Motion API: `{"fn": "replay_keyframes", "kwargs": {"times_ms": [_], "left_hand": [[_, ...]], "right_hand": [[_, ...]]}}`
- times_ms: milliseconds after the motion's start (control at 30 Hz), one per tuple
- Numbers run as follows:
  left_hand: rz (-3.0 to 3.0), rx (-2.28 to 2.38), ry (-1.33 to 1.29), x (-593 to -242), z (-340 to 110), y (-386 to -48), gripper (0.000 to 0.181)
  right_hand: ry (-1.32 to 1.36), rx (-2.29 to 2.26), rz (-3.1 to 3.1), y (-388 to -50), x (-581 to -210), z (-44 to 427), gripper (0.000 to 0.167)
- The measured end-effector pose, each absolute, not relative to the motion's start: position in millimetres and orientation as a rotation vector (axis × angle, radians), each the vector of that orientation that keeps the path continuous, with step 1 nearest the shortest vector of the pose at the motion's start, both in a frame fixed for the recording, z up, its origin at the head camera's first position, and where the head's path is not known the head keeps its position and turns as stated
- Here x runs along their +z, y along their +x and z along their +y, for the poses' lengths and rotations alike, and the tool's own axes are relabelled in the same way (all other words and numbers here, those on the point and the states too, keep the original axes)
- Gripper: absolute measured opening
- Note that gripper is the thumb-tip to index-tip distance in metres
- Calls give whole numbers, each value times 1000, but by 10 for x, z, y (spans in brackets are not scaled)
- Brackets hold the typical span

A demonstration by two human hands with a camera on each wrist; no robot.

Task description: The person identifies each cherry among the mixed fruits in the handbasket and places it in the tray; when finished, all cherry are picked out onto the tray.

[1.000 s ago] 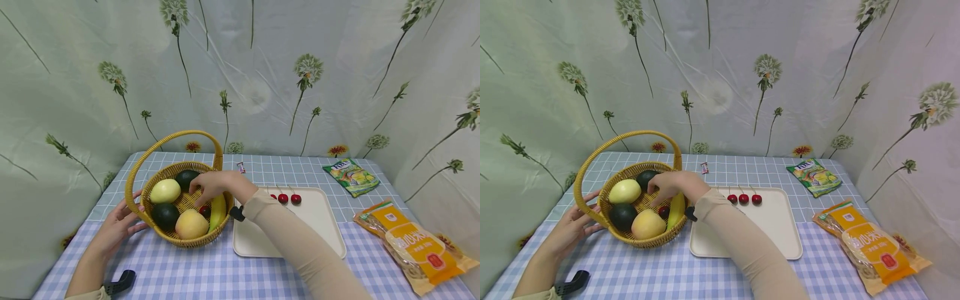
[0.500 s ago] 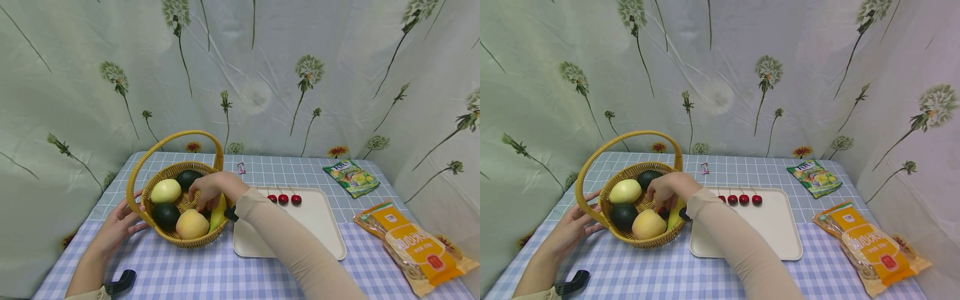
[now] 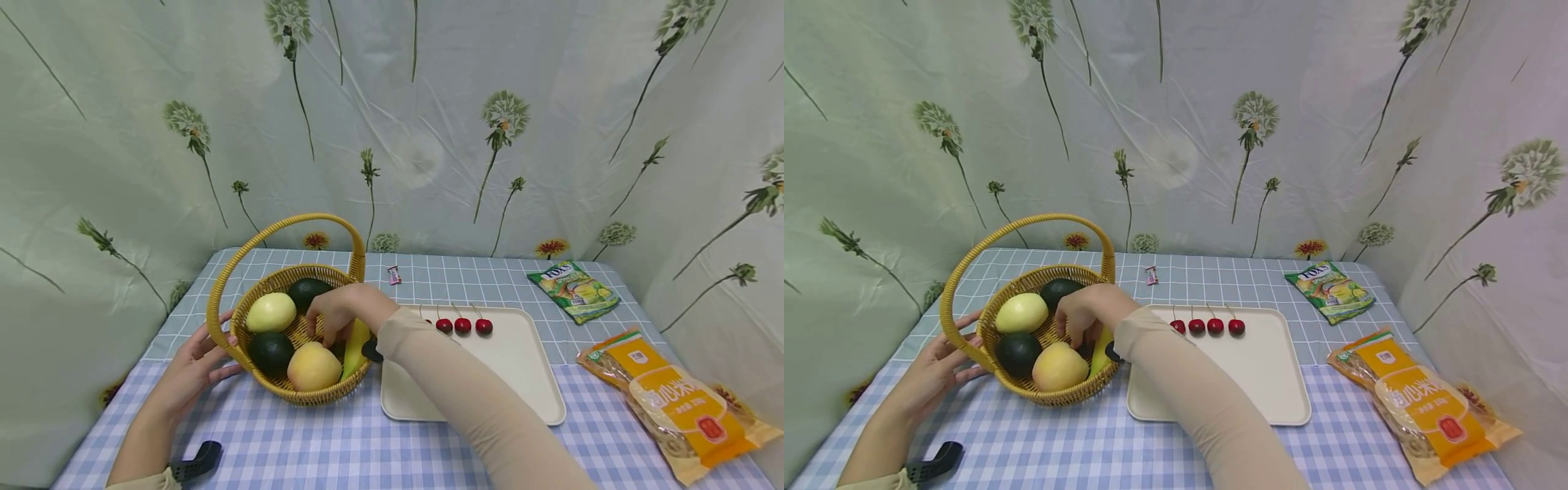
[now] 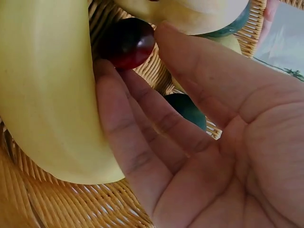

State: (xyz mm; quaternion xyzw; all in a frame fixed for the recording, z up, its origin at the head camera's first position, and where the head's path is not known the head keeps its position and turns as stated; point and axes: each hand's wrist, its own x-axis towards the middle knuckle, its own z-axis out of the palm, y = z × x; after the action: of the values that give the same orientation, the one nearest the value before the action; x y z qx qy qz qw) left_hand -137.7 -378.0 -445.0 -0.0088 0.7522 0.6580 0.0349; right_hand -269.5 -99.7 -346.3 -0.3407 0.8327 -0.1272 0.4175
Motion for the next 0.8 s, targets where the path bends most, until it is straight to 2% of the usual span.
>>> {"fn": "replay_keyframes", "kwargs": {"times_ms": [333, 800], "left_hand": [[2317, 2008, -54, -4442, -3784, -1383, 65], [2339, 1978, -73, -4442, -3782, -1386, 66]], "right_hand": [[-954, -132, 2133, -2718, -3465, -1093, 25], [-870, -98, 2173, -2660, -3459, -1196, 17]]}}
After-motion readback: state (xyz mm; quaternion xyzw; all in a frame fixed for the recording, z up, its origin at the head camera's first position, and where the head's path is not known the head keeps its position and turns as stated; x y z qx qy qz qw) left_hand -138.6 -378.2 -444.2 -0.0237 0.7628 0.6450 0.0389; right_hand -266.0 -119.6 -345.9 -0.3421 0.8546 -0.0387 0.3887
